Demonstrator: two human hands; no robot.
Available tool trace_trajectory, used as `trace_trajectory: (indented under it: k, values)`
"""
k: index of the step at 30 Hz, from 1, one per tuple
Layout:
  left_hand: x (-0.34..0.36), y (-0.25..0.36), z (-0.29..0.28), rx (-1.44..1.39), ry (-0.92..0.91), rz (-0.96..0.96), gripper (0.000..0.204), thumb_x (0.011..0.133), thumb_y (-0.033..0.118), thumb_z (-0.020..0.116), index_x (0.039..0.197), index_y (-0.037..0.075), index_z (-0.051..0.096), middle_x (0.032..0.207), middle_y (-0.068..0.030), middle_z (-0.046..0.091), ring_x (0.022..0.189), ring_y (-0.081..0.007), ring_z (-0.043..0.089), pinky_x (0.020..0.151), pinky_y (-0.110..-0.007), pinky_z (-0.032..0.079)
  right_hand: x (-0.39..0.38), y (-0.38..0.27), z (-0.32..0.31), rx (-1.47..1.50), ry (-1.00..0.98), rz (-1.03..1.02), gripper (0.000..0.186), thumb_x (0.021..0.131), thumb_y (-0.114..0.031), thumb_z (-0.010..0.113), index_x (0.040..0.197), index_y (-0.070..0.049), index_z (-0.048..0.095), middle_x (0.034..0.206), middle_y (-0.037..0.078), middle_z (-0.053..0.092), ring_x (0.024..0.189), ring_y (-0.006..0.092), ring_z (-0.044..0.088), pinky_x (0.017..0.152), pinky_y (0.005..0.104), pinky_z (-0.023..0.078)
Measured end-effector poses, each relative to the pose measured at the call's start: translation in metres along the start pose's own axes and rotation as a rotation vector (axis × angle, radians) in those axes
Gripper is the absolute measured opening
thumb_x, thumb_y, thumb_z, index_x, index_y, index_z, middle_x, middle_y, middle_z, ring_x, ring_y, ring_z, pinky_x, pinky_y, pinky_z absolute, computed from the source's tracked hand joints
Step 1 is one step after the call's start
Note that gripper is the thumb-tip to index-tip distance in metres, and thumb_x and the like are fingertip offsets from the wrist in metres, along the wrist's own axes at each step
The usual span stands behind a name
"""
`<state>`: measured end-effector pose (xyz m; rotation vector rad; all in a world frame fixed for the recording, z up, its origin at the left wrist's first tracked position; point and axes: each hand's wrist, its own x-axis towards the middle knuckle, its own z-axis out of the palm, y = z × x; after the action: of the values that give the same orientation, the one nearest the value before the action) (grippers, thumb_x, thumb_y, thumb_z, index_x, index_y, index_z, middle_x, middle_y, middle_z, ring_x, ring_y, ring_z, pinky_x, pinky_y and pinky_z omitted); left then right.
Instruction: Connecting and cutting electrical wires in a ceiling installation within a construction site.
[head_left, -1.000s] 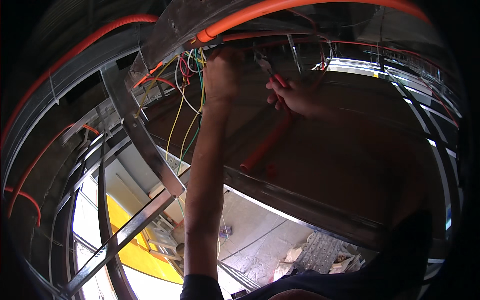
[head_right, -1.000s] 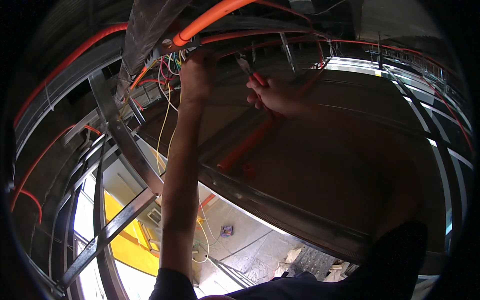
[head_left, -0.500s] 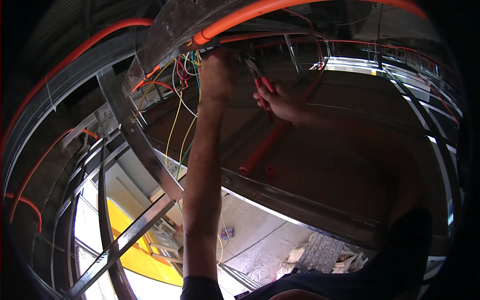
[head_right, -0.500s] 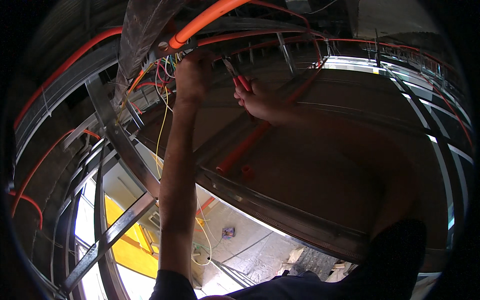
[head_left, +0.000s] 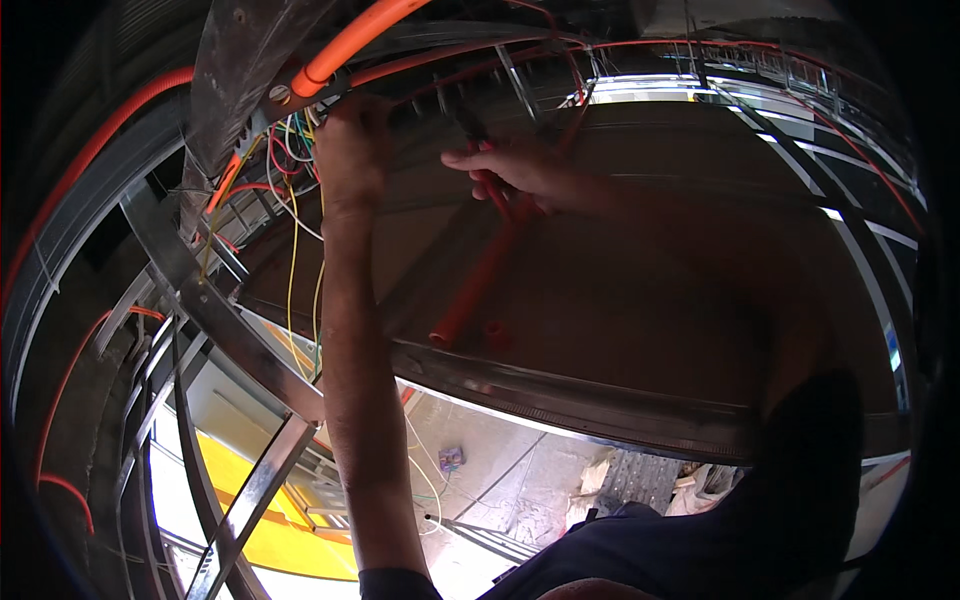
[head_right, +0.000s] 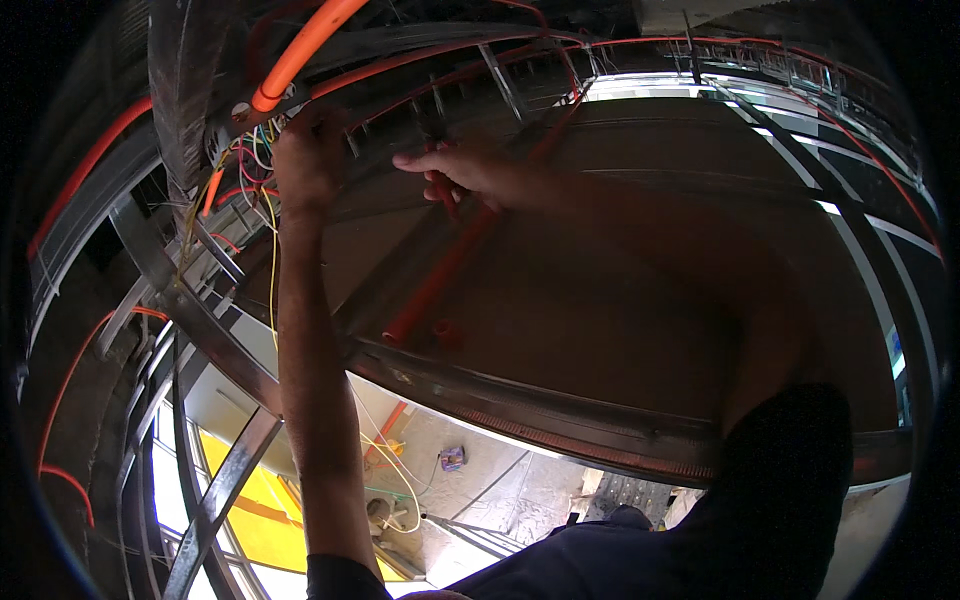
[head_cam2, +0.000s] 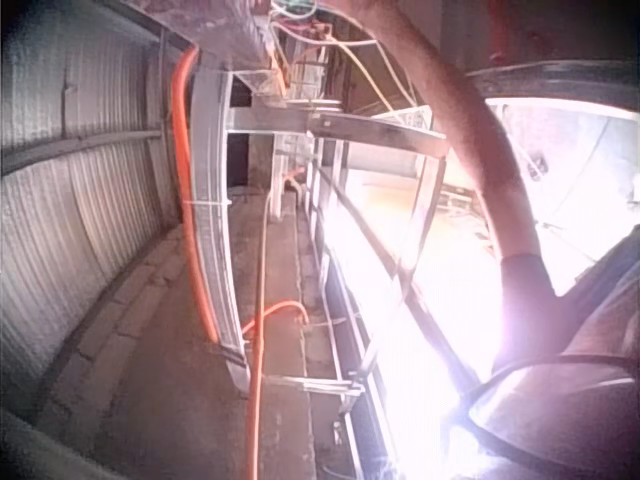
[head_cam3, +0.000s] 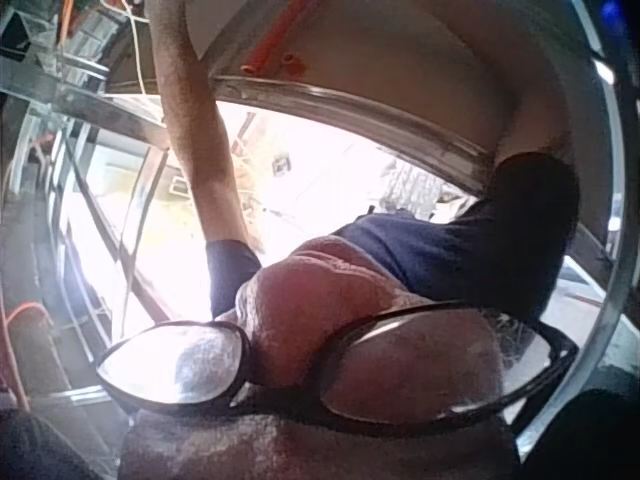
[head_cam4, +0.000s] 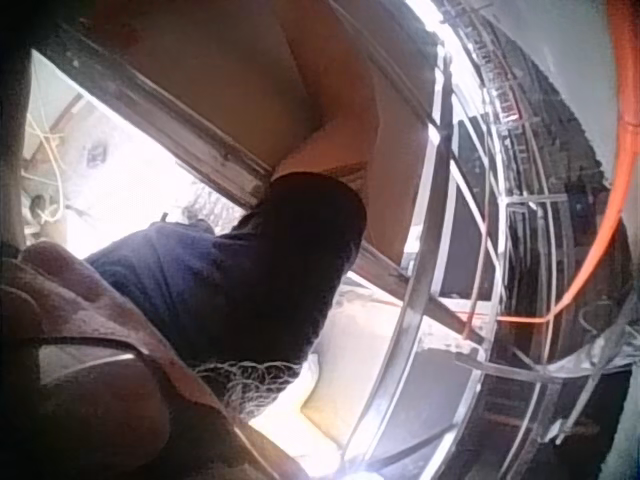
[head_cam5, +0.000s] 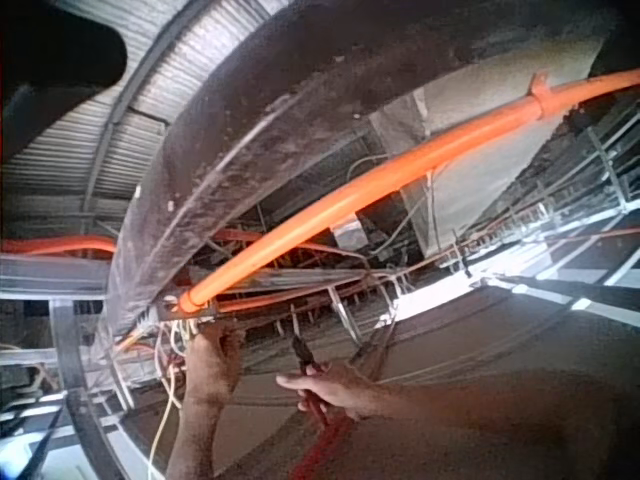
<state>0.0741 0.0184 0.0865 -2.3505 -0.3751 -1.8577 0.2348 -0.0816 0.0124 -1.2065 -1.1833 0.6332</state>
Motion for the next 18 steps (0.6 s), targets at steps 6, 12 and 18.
trace_trajectory:
  k: [6,12,18]
  values:
    - [0.000,0.000,0.005,-0.027,0.020,-0.048,0.015,0.085,0.018,0.060,0.089,0.007,0.069,0.081,-0.0164,0.067,0.082,-0.0363,0.065,0.071,-0.042,0.051,0.010,0.021,-0.006,0.249,0.045,0.152,0.025,0.082,-0.031,0.068,0.082,-0.011,0.053,0.064,-0.002,0.048,0.055,0.0128,0.052,0.051,0.0270,0.043]
    - [0.002,-0.014,0.005,-0.042,0.063,0.063,0.017,0.086,0.019,0.059,0.091,0.006,0.067,0.082,-0.0151,0.068,0.078,-0.0320,0.067,0.069,-0.038,0.050,0.014,0.016,-0.005,0.583,-0.204,0.078,0.021,0.092,-0.028,0.049,0.088,-0.008,0.055,0.075,0.002,0.055,0.069,0.0174,0.058,0.062,0.0306,0.047]
    - [0.003,-0.009,0.005,-0.062,0.033,-0.025,0.018,0.086,0.019,0.059,0.092,0.004,0.068,0.080,-0.0156,0.067,0.076,-0.0299,0.067,0.068,-0.036,0.050,0.001,0.007,0.016,0.198,-0.102,-0.066,0.026,0.095,-0.035,0.052,0.098,-0.010,0.057,0.079,0.001,0.058,0.070,0.0122,0.057,0.065,0.0276,0.046]
